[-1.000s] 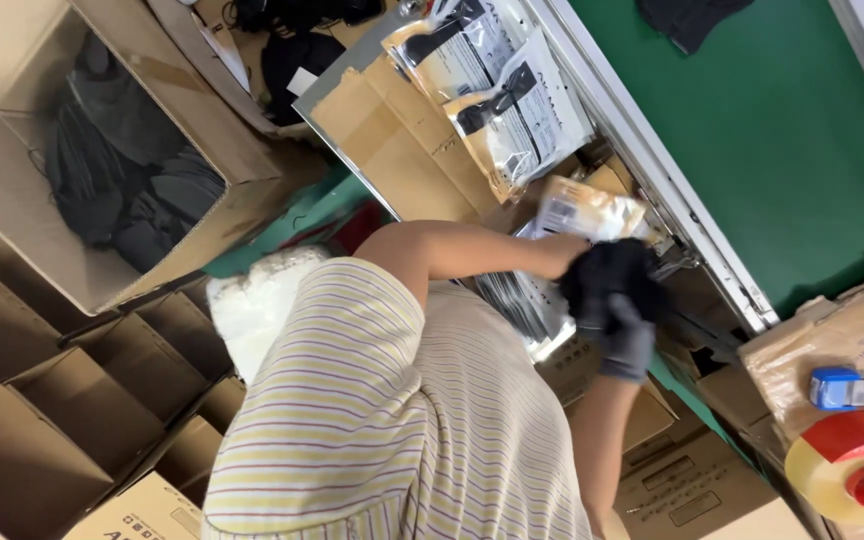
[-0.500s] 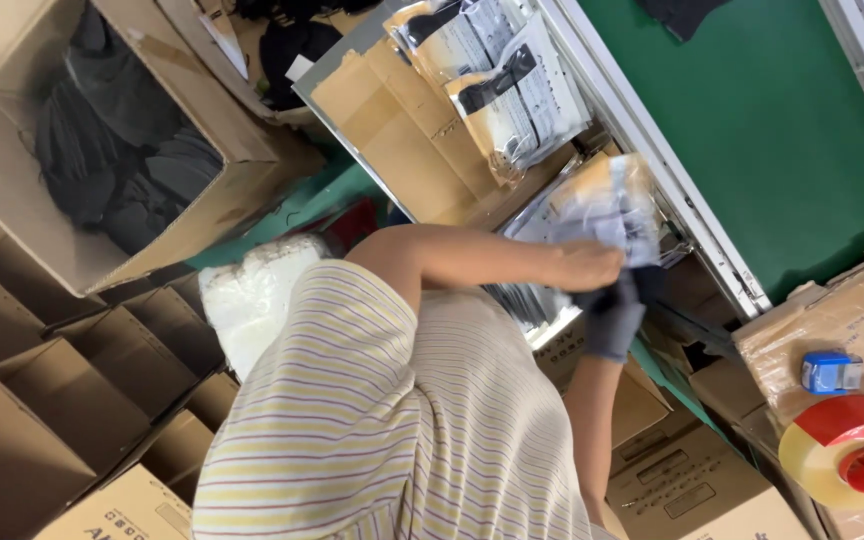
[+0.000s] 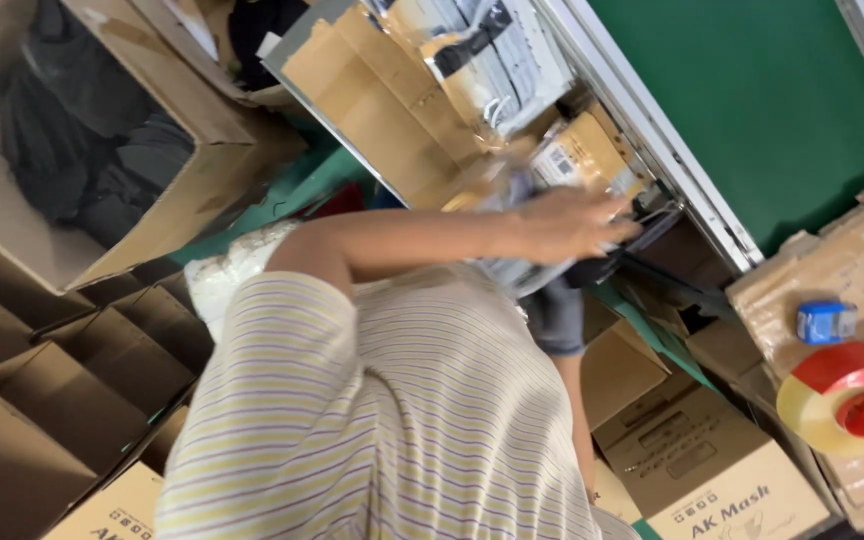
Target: The person places black face masks into plastic bags and then packs the bags into a cardboard box.
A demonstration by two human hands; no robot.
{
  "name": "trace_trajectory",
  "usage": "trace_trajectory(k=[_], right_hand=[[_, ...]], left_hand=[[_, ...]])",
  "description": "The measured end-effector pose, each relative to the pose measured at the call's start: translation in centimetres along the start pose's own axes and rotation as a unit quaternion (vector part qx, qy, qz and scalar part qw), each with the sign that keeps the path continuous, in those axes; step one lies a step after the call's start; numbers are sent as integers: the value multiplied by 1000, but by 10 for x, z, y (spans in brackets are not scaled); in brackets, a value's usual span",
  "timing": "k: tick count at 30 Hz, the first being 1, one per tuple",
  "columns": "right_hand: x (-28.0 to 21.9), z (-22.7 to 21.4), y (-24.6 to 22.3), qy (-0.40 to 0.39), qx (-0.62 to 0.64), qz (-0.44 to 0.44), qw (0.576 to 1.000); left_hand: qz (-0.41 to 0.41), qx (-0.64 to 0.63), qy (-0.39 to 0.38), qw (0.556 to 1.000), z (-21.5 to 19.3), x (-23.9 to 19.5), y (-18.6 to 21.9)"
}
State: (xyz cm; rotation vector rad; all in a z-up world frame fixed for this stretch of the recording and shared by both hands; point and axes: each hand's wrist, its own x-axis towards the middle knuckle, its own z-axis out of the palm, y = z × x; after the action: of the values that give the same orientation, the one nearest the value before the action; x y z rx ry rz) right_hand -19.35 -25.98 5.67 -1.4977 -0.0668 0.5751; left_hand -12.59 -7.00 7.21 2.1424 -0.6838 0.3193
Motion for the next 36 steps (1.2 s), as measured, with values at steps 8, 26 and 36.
trace_trajectory(k=[8, 26, 36], right_hand=[[44, -20, 64, -132, -255, -83, 954], [144, 78, -35, -32, -444, -140, 884], [237, 183, -32, -130, -517, -161, 831]], left_hand=[[24, -13, -183, 983, 0, -17, 15], [-243, 33, 166, 955, -136, -13, -214], [-367, 131, 474, 789, -244, -151, -371]])
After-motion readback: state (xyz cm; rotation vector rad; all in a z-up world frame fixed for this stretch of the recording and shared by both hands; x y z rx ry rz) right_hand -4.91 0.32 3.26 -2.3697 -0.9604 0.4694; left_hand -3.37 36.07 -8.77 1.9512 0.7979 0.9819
